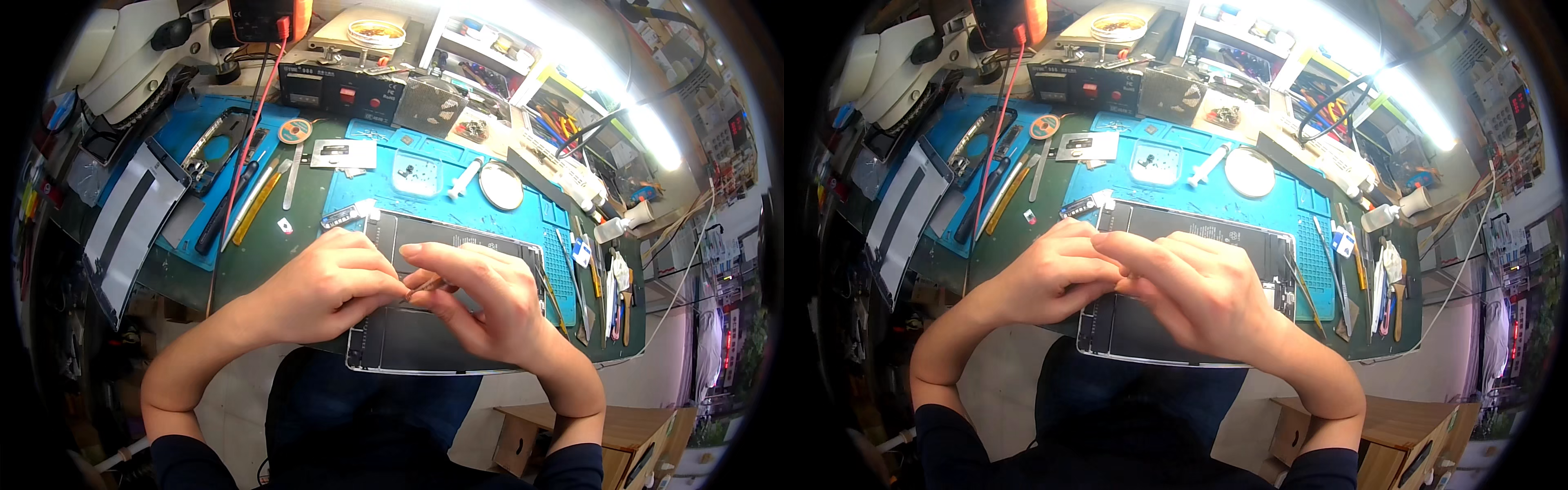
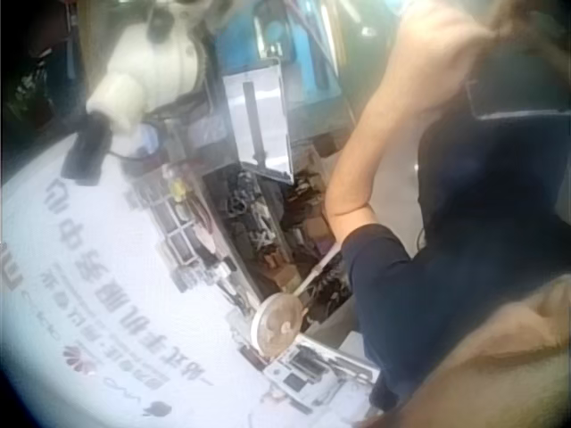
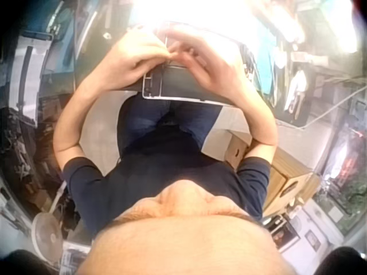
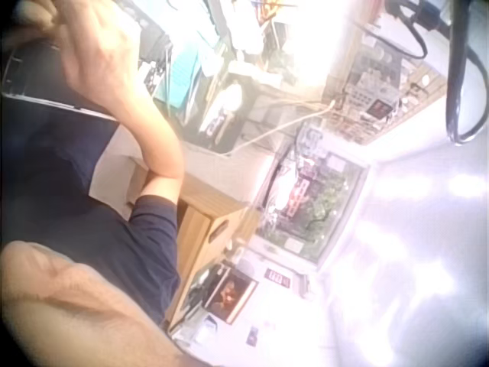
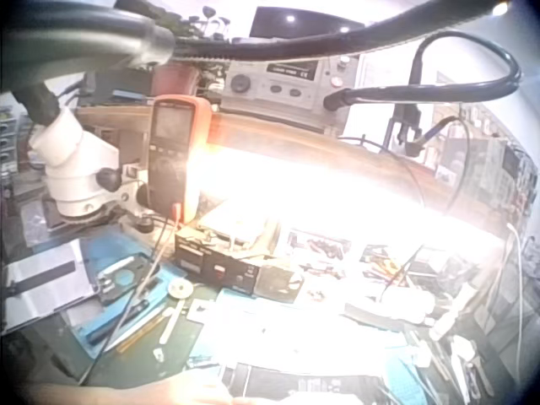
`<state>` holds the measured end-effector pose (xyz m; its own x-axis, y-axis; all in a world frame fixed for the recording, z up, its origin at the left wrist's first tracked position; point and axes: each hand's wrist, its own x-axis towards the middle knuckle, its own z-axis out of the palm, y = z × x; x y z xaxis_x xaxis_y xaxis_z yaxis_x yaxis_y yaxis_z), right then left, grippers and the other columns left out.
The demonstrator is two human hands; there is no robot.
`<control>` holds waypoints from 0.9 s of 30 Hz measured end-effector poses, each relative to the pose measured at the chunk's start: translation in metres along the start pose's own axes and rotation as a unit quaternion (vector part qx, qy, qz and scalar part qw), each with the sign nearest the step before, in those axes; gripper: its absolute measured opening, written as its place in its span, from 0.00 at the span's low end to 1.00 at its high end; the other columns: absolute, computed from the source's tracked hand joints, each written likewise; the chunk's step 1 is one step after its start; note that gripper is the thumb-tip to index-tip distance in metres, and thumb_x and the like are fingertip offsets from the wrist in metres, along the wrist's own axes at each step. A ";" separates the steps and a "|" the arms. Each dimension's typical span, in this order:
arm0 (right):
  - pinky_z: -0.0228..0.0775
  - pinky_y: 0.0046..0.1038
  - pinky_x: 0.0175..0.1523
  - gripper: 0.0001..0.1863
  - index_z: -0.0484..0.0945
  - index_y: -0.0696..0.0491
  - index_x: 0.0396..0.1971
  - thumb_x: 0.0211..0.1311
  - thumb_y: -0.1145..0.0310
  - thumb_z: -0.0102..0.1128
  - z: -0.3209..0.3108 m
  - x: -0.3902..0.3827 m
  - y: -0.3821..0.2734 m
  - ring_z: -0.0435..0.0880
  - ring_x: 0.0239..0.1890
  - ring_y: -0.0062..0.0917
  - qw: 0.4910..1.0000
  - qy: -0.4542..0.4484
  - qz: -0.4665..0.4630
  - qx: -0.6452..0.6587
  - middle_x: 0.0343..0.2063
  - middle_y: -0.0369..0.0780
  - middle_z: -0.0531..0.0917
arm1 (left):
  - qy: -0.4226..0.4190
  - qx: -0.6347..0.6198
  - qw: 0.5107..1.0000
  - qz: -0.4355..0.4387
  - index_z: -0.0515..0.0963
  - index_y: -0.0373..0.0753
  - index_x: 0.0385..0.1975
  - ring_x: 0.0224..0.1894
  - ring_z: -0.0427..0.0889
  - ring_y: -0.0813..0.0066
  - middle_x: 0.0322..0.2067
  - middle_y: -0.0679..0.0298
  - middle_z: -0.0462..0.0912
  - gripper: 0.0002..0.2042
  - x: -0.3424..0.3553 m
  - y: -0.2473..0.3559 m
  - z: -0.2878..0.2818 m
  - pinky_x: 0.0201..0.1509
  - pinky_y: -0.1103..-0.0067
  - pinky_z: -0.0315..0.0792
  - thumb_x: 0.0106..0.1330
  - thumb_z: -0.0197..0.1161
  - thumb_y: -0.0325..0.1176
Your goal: The person removes the back cover of a tablet, then uses a screwdriver to remove screws from the battery connector area. They lift the battery and disconnect the battery connector from the motherboard. The person then removes the battery from the device.
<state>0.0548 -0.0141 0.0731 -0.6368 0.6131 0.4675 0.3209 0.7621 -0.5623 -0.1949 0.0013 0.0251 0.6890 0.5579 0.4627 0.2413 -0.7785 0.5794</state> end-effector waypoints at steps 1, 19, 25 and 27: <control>0.82 0.34 0.41 0.28 0.78 0.60 0.62 0.59 0.82 0.69 0.000 0.001 -0.001 0.90 0.36 0.36 1.000 0.003 -0.007 0.002 0.41 0.45 0.88 | 0.002 -0.001 1.000 -0.002 0.88 0.43 0.44 0.47 0.82 0.68 0.41 0.70 0.87 0.10 0.000 0.001 0.000 0.55 0.69 0.72 0.64 0.71 0.26; 0.83 0.32 0.42 0.29 0.78 0.60 0.62 0.59 0.84 0.69 0.001 0.001 0.001 0.91 0.37 0.33 0.999 0.017 -0.032 0.009 0.43 0.46 0.89 | 0.014 0.003 1.000 -0.003 0.88 0.43 0.40 0.44 0.83 0.69 0.39 0.70 0.88 0.06 0.000 0.000 0.001 0.53 0.69 0.73 0.64 0.72 0.28; 0.83 0.27 0.38 0.28 0.86 0.51 0.59 0.58 0.85 0.69 -0.006 0.004 -0.011 0.89 0.38 0.29 0.999 0.022 -0.001 -0.044 0.37 0.42 0.87 | 0.039 -0.091 0.993 -0.062 0.81 0.40 0.60 0.49 0.86 0.66 0.43 0.60 0.88 0.21 0.003 0.009 -0.003 0.58 0.68 0.76 0.66 0.70 0.24; 0.83 0.28 0.39 0.29 0.84 0.52 0.61 0.58 0.85 0.69 -0.005 0.004 -0.011 0.90 0.38 0.30 1.000 0.009 0.002 0.006 0.37 0.42 0.87 | 0.034 -0.204 0.974 -0.096 0.74 0.40 0.67 0.50 0.87 0.66 0.44 0.58 0.88 0.27 0.006 0.018 -0.001 0.60 0.69 0.77 0.67 0.69 0.23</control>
<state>0.0519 -0.0190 0.0849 -0.6229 0.6198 0.4774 0.3150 0.7572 -0.5722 -0.1868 -0.0086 0.0388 0.6081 0.7107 0.3538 0.0610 -0.4861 0.8717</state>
